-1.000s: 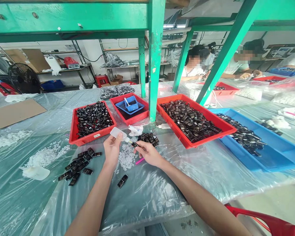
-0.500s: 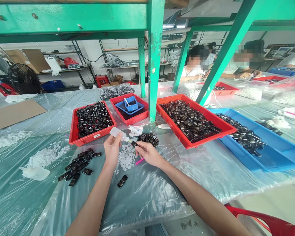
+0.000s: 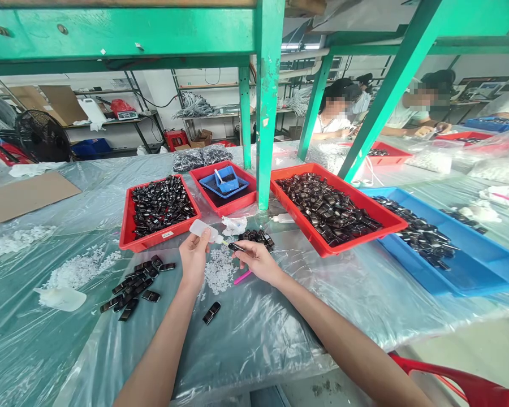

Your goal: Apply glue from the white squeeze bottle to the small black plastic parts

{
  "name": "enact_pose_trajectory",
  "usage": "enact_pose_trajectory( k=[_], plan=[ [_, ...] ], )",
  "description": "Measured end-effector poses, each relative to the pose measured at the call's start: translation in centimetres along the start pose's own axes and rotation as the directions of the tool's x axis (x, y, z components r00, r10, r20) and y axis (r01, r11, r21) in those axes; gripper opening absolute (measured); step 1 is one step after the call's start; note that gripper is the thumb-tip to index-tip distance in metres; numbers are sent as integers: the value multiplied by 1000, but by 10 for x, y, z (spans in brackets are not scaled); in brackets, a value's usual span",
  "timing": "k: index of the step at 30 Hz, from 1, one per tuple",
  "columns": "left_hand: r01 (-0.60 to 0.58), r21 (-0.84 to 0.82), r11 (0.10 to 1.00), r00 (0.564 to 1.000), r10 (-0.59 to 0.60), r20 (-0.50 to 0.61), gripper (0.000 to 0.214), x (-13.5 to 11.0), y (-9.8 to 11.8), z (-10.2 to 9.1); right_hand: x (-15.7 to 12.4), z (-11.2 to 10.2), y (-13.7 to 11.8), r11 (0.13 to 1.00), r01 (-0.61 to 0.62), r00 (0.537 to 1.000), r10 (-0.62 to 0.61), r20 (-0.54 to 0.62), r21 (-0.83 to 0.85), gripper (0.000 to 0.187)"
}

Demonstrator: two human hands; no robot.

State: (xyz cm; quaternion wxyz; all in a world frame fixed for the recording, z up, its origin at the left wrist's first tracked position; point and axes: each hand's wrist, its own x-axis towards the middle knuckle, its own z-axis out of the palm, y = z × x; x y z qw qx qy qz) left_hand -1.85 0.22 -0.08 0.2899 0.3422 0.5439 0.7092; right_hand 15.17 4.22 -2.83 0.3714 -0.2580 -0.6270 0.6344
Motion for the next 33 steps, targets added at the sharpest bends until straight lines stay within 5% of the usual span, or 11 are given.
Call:
enact_pose_trajectory(
  k=[9, 20, 33],
  plan=[
    [-6, 2, 1000, 1000, 6, 1, 42, 1, -1, 0, -4, 2, -9, 990, -105, 994, 106, -14, 94, 48],
    [2, -1, 1000, 1000, -2, 15, 42, -1, 0, 0, 2, 1, 0, 996, 23, 997, -17, -79, 84, 39],
    [-29, -23, 999, 999, 29, 33, 38, 0, 0, -2, 0, 3, -1, 999, 35, 996, -34, -84, 12, 39]
  ],
)
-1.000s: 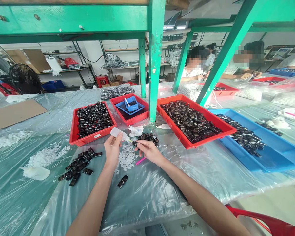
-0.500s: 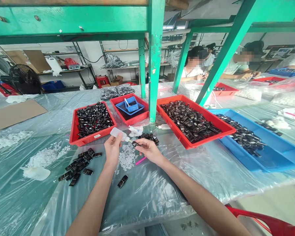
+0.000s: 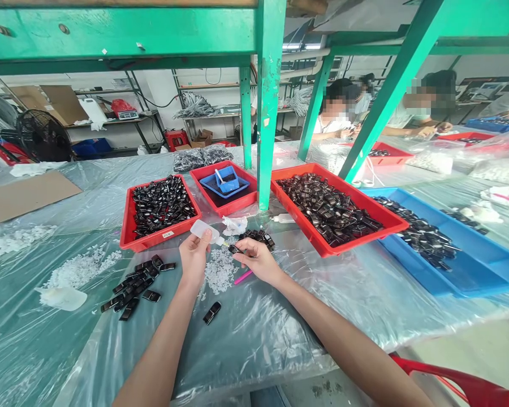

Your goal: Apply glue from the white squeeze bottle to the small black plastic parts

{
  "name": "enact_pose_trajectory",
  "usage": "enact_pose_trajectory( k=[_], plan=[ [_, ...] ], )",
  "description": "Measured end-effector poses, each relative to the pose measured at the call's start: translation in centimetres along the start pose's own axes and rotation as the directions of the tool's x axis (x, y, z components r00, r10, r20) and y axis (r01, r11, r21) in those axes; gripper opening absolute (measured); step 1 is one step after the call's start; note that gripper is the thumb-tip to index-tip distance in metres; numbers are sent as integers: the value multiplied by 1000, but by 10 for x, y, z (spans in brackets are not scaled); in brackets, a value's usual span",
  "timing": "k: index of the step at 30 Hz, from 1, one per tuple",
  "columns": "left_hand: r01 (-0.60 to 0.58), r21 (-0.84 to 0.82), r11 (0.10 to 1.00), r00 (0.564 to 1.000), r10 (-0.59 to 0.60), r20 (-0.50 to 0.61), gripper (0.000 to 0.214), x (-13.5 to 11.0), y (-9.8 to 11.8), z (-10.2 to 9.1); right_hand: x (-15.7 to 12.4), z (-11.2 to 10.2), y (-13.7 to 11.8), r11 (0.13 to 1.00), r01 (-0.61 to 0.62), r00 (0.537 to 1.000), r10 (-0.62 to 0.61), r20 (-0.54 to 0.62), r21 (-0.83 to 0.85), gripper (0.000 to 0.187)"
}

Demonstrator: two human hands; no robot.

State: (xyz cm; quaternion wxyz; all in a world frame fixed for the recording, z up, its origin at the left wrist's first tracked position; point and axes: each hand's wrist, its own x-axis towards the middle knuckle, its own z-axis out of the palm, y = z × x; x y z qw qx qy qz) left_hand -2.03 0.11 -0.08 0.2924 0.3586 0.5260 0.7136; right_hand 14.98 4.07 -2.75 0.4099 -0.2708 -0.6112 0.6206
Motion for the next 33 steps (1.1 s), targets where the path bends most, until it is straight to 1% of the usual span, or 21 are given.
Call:
enact_pose_trajectory(
  k=[11, 24, 29, 33],
  plan=[
    [-38, 7, 999, 999, 38, 0, 39, -1, 1, 2, -2, 1, -3, 999, 0, 1000, -1, -2, -34, 38],
    [13, -102, 995, 1000, -12, 10, 35, -2, 0, 2, -2, 1, -6, 1000, -11, 1000, 11, -5, -20, 36],
    [39, -112, 993, 999, -35, 33, 35, -2, 1, 3, -2, 1, -5, 1000, -7, 1000, 6, -3, -21, 35],
    [38, -106, 994, 999, -36, 25, 36, -3, 2, 4, -2, 1, -4, 999, -2, 1000, 2, -4, -33, 34]
  ],
)
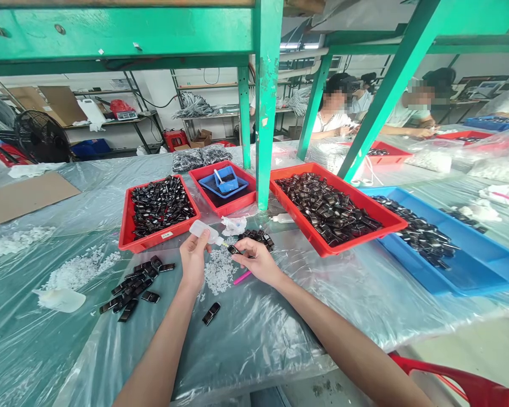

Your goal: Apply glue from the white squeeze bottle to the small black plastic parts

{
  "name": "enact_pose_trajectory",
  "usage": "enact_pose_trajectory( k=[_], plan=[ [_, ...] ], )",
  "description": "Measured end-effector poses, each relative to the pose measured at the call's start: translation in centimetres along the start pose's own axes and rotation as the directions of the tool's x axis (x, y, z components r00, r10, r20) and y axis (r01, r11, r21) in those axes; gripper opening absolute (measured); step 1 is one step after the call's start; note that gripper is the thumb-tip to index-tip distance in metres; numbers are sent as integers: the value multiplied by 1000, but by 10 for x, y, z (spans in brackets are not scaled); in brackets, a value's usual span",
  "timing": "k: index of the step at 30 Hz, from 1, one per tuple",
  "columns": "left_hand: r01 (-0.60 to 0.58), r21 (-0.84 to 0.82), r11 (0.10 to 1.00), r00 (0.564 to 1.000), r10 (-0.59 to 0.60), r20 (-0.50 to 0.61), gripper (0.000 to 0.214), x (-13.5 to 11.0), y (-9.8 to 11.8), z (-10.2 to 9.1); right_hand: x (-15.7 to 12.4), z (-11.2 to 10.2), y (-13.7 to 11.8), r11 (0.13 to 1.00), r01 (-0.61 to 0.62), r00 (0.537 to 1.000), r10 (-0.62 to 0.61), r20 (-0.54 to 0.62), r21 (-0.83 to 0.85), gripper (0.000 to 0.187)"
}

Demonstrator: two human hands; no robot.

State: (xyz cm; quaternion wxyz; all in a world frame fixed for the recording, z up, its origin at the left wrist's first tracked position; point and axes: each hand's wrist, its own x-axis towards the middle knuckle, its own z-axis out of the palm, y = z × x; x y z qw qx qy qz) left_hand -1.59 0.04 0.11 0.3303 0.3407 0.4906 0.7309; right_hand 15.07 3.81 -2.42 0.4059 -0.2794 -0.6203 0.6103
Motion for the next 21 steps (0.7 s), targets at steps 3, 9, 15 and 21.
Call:
enact_pose_trajectory(
  k=[3, 9, 15, 21],
  plan=[
    [1, 8, 1000, 1000, -1, 3, 36, 0, 0, 0, 0, 0, 1, 1000, 5, 1000, -5, -4, -6, 33],
    [0, 25, 1000, 1000, 0, 4, 36, 0, 0, -1, 0, -1, 1, 1000, 3, 1000, -3, -2, -6, 35],
    [-2, 39, 999, 1000, 3, -9, 38, 0, -1, 0, 0, 0, 0, 1000, -2, 1000, 2, -4, -7, 37],
    [2, 35, 999, 1000, -1, -3, 37, 1, -1, -1, 0, 0, 1, 1000, 3, 1000, -3, -9, -16, 38]
  ],
)
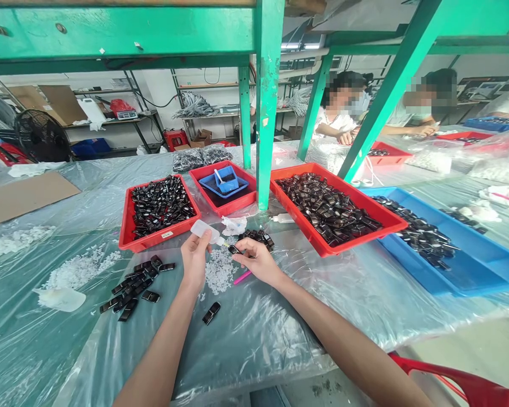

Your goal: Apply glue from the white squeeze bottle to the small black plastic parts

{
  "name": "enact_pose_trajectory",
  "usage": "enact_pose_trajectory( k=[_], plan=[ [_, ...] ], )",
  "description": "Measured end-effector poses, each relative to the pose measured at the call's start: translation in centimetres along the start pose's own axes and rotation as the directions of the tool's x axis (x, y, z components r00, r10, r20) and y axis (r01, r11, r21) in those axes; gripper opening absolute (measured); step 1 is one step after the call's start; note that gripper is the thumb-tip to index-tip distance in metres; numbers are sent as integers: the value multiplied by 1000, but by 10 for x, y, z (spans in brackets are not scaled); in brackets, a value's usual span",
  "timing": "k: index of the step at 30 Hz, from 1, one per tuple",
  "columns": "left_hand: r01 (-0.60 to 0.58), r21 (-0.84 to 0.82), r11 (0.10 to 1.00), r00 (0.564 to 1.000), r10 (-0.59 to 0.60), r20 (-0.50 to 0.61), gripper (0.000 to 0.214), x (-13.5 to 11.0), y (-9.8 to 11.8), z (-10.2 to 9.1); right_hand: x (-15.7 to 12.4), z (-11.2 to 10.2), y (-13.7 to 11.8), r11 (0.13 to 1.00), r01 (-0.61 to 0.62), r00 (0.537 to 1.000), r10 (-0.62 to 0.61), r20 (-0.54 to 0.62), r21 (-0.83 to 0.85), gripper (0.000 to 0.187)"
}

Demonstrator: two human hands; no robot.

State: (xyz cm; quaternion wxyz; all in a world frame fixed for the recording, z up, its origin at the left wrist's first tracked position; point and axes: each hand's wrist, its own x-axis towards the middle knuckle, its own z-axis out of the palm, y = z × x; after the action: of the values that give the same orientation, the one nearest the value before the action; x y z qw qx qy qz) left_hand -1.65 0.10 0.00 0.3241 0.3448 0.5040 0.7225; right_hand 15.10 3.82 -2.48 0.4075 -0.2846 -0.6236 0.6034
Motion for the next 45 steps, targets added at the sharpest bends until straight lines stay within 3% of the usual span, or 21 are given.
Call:
enact_pose_trajectory(
  k=[10, 16, 20, 24, 29, 32, 35, 38, 41, 45],
  plan=[
    [69, -115, 991, 994, -78, -81, 37, -1, 4, 3, 0, 0, -1, 1000, -2, 1000, 1, -5, -22, 39],
    [108, -197, 974, 984, -133, -117, 38, 1, 6, 2, -1, -4, -1, 973, 69, 996, -80, -40, -219, 27],
    [111, -211, 971, 984, -136, -112, 37, 2, 6, 0, 1, -21, -8, 894, 90, 984, -147, -98, -439, 19],
    [92, -205, 975, 985, -119, -122, 36, 2, 7, 0, 5, -44, -18, 747, -17, 969, -152, -196, -664, 13],
    [77, -202, 976, 985, -106, -137, 37, 2, 9, 1, 5, -59, -26, 603, -97, 960, -153, -234, -792, 15],
    [67, -193, 979, 987, -94, -132, 37, 2, 10, 1, 5, -60, -26, 567, -82, 964, -164, -210, -820, 18],
    [59, -198, 978, 987, -86, -135, 38, 3, 11, 0, 5, -56, -25, 587, -52, 965, -178, -191, -808, 19],
    [57, -205, 977, 985, -89, -147, 38, 3, 10, 0, 1, -41, -25, 659, 49, 985, -157, -73, -751, 15],
    [51, -206, 977, 984, -84, -156, 38, 3, 8, 1, -14, -13, -26, 687, 227, 973, -126, 195, -691, 12],
    [44, -202, 978, 986, -75, -148, 39, 3, 7, 3, -41, 24, -25, 566, 492, 822, -51, 567, -662, 20]
  ],
)
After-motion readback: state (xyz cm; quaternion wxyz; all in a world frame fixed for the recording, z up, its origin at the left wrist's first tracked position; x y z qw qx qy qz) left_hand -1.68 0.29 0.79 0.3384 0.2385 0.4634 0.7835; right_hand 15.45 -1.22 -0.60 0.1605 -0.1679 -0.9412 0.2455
